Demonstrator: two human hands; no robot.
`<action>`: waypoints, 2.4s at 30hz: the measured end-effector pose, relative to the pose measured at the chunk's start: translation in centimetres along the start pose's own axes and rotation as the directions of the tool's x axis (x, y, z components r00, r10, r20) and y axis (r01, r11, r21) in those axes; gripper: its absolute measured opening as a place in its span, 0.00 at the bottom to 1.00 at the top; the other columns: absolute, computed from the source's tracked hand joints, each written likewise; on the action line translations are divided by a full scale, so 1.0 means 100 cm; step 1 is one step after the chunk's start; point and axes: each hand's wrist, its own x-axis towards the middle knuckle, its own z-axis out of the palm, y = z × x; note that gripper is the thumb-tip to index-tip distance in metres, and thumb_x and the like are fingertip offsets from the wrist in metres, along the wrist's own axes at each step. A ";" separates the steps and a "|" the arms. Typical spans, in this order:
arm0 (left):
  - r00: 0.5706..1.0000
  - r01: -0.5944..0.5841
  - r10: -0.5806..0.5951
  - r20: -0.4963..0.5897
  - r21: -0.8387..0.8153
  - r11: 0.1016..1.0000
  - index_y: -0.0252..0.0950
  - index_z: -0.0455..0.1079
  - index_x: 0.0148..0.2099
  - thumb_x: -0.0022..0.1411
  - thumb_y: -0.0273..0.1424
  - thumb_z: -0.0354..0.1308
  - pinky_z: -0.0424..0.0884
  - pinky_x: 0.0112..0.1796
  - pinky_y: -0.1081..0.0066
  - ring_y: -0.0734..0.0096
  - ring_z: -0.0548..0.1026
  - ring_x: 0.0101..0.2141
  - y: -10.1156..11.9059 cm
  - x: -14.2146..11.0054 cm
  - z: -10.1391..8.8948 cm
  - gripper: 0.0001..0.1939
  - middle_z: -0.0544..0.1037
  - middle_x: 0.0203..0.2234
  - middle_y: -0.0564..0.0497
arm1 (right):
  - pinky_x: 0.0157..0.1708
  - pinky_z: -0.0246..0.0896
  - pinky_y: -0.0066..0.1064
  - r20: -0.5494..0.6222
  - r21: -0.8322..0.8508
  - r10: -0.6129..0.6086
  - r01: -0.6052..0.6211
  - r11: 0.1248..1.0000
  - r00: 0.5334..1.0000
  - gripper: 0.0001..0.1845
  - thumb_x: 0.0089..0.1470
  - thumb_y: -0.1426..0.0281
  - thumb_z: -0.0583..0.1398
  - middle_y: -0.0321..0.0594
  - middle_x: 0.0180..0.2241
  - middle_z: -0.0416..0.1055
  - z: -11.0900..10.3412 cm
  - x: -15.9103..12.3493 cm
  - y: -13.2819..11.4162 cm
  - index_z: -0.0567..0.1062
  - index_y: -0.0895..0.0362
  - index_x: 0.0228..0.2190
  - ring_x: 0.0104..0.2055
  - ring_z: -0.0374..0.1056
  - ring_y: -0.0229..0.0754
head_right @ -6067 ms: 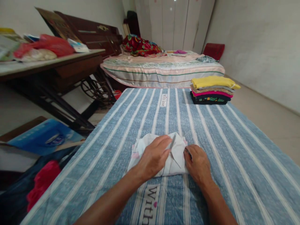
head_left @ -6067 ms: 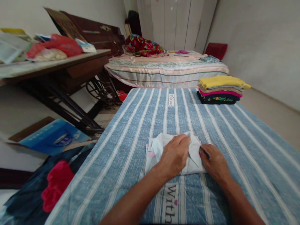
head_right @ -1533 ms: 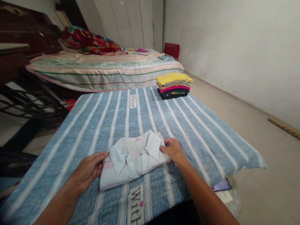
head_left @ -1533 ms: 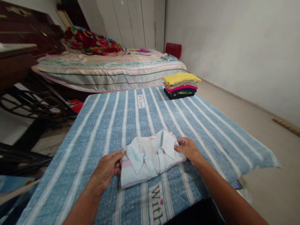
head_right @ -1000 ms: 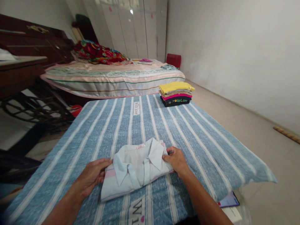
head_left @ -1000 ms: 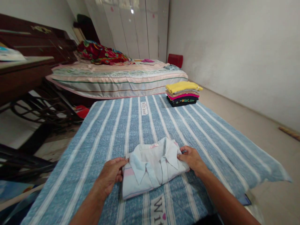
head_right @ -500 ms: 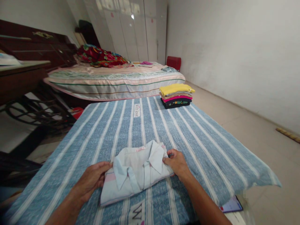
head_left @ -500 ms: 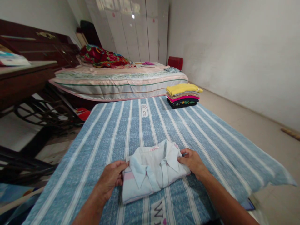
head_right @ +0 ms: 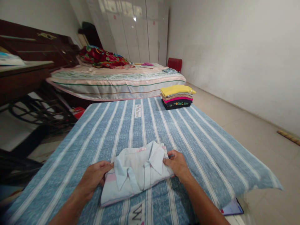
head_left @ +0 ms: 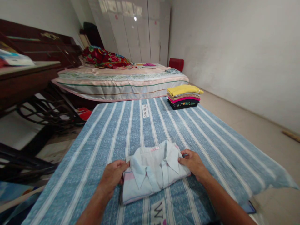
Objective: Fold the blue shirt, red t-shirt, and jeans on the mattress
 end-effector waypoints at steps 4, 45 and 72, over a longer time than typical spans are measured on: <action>0.994 -0.107 0.107 0.021 0.363 0.926 0.38 0.60 0.20 0.51 0.41 0.49 0.57 0.20 0.73 0.72 0.65 0.15 0.007 0.001 -0.003 0.14 0.65 0.10 0.57 | 0.10 0.43 0.22 0.020 0.012 0.012 -0.013 1.000 1.000 0.12 0.37 0.66 0.59 0.29 0.16 0.63 -0.001 -0.003 -0.002 0.68 0.57 0.28 0.14 0.57 0.34; 0.990 -0.139 0.123 0.067 0.588 0.797 0.39 0.58 0.21 0.58 0.39 0.45 0.57 0.25 0.73 0.71 0.68 0.17 0.011 -0.001 -0.006 0.15 0.65 0.11 0.58 | 0.10 0.43 0.22 0.032 -0.016 0.002 -0.002 1.000 0.999 0.11 0.39 0.66 0.59 0.28 0.16 0.62 -0.002 -0.006 -0.004 0.69 0.57 0.28 0.15 0.57 0.34; 0.986 -0.167 0.151 0.076 0.596 0.786 0.39 0.60 0.21 0.57 0.39 0.46 0.58 0.25 0.73 0.71 0.68 0.15 0.009 0.003 -0.007 0.15 0.66 0.10 0.58 | 0.13 0.46 0.22 0.037 -0.015 -0.003 0.003 1.000 0.999 0.11 0.38 0.66 0.59 0.30 0.17 0.64 -0.003 -0.003 -0.001 0.69 0.57 0.28 0.16 0.58 0.34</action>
